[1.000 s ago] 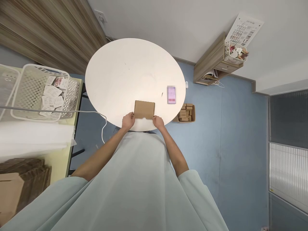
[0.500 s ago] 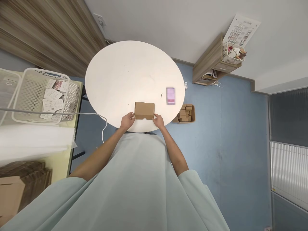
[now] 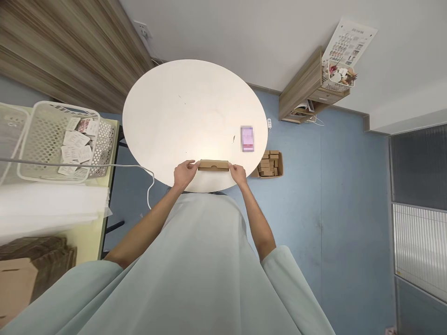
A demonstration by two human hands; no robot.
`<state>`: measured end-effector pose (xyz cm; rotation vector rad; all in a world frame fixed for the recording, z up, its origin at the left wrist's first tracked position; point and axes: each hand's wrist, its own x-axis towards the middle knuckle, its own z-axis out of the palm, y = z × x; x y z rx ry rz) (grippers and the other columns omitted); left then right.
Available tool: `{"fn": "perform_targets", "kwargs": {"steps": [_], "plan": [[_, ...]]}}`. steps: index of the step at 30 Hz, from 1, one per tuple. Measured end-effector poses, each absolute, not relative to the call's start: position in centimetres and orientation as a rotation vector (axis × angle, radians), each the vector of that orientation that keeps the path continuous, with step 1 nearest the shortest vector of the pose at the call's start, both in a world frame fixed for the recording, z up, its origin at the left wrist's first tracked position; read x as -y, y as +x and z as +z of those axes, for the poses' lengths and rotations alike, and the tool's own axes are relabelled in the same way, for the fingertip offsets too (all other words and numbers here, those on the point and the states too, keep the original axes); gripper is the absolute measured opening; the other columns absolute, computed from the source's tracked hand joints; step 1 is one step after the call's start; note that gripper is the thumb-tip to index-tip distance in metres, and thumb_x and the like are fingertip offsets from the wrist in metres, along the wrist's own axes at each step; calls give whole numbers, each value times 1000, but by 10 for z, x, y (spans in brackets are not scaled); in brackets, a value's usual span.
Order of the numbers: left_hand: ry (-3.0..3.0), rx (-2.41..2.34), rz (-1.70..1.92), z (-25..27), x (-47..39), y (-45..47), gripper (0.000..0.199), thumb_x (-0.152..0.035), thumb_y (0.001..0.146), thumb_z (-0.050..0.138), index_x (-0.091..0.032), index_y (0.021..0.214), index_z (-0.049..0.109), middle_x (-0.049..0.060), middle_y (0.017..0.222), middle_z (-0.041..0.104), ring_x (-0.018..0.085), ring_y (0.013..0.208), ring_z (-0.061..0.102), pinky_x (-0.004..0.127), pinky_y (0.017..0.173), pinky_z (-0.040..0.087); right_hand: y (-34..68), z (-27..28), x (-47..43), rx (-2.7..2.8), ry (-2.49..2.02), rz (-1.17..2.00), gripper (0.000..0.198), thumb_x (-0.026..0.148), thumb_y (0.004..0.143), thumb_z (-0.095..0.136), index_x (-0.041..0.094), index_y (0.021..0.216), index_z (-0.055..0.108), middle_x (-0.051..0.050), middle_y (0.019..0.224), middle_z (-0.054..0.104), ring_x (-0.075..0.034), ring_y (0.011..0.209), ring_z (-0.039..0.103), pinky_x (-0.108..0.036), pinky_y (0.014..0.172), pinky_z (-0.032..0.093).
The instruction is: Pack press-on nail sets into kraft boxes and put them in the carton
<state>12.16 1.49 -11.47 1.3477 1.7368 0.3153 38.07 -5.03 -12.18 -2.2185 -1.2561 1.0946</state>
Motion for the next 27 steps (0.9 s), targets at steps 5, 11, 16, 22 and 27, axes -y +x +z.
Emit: {"fn": "perform_targets", "kwargs": {"steps": [5,11,16,22,27], "plan": [[1278,-1698,348,-122,-17,121,45,-56,101,67,-20,125,78,11,126,82,30,125,74,39,104,57,381,-127,52,1138,-2051,1175,46,57,106,53,20,96,77,-6,106,82,-24,106,74,-30,96,55],[1269,-1676,285,-136,-16,123,42,-51,100,67,-19,125,76,11,127,82,30,122,76,40,105,57,376,-145,53,1100,-2082,1230,37,49,107,59,21,117,80,-10,129,82,-23,123,75,-37,109,57],[1253,-1610,274,-141,-12,128,48,-52,100,67,-20,134,72,11,136,79,30,123,75,40,108,57,370,-161,54,1034,-2146,1237,38,46,107,61,20,129,77,-12,138,78,-24,119,78,-38,106,61],[1279,-1591,154,-149,-10,121,50,-45,101,61,-18,144,66,12,146,74,30,129,73,40,111,54,373,-168,62,930,-2143,1257,49,43,103,67,17,145,68,-16,147,73,-26,126,76,-38,111,57],[1324,-1537,-72,-159,0,111,52,-45,96,64,-17,139,70,15,153,70,33,132,71,42,113,53,371,-172,80,947,-2136,1345,44,48,96,73,21,131,78,-13,140,76,-27,120,76,-41,109,58]]}}
